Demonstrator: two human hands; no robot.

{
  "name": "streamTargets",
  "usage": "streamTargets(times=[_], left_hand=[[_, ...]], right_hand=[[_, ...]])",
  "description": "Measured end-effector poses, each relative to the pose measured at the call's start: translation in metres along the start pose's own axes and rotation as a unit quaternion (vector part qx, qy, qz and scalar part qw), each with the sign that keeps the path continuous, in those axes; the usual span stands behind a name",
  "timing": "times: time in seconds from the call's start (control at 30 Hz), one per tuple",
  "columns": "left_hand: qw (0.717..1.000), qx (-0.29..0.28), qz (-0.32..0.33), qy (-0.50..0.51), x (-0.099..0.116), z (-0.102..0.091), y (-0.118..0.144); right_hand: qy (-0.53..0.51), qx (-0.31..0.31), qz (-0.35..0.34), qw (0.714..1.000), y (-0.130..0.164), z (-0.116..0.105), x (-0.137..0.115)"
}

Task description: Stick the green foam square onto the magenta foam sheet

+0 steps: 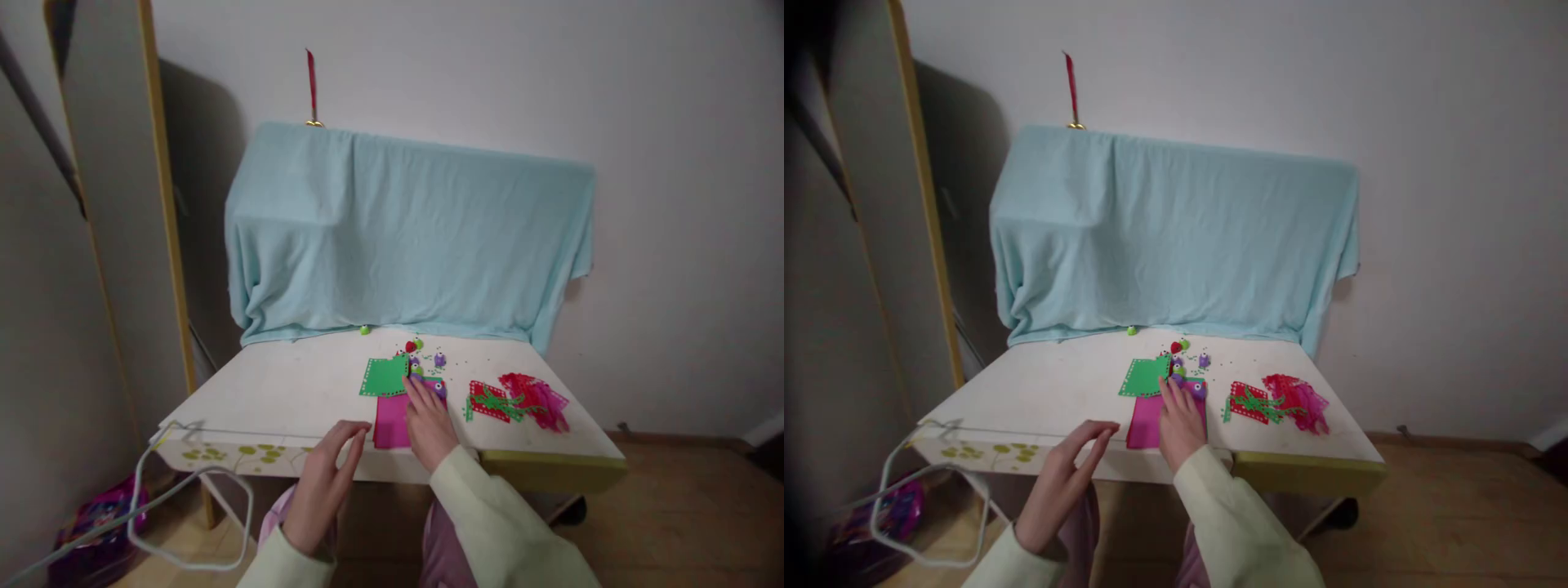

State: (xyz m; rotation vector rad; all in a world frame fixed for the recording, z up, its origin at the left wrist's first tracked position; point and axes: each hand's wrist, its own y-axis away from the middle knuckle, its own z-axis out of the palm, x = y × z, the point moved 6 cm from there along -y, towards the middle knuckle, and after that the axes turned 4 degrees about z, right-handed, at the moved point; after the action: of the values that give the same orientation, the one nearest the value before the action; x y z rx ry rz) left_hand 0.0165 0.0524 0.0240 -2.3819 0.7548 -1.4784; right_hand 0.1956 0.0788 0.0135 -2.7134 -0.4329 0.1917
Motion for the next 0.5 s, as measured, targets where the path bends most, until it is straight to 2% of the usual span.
streamTargets(times=[0.07,0.13,0.2,0.27,0.33,0.4,0.5], left_hand=[[0.999,0.010,0.024,-0.025,-0.002,0.000,-0.001],[0.998,0.017,0.041,-0.044,-0.004,-0.001,-0.001],[0.997,0.030,0.049,-0.056,-0.006,-0.005,-0.001],[0.996,0.041,0.056,-0.065,-0.009,-0.008,-0.001],[0.994,0.038,0.069,-0.072,-0.011,-0.008,-0.003],[0.992,0.018,0.093,-0.078,-0.013,0.001,-0.005],[0.987,-0.028,0.134,-0.087,-0.018,0.023,-0.008]], right_hand=[[0.028,-0.033,-0.010,0.999,-0.012,0.022,0.006],[0.025,-0.050,-0.014,0.998,-0.015,0.031,0.007],[-0.004,-0.026,-0.010,1.000,-0.011,0.022,0.006],[-0.052,0.019,-0.003,0.998,0.002,0.003,0.005],[-0.098,0.025,-0.016,0.995,0.019,-0.012,0.004],[-0.124,0.019,-0.019,0.992,0.037,-0.021,0.005],[-0.137,0.002,-0.006,0.990,0.059,-0.021,0.009]])
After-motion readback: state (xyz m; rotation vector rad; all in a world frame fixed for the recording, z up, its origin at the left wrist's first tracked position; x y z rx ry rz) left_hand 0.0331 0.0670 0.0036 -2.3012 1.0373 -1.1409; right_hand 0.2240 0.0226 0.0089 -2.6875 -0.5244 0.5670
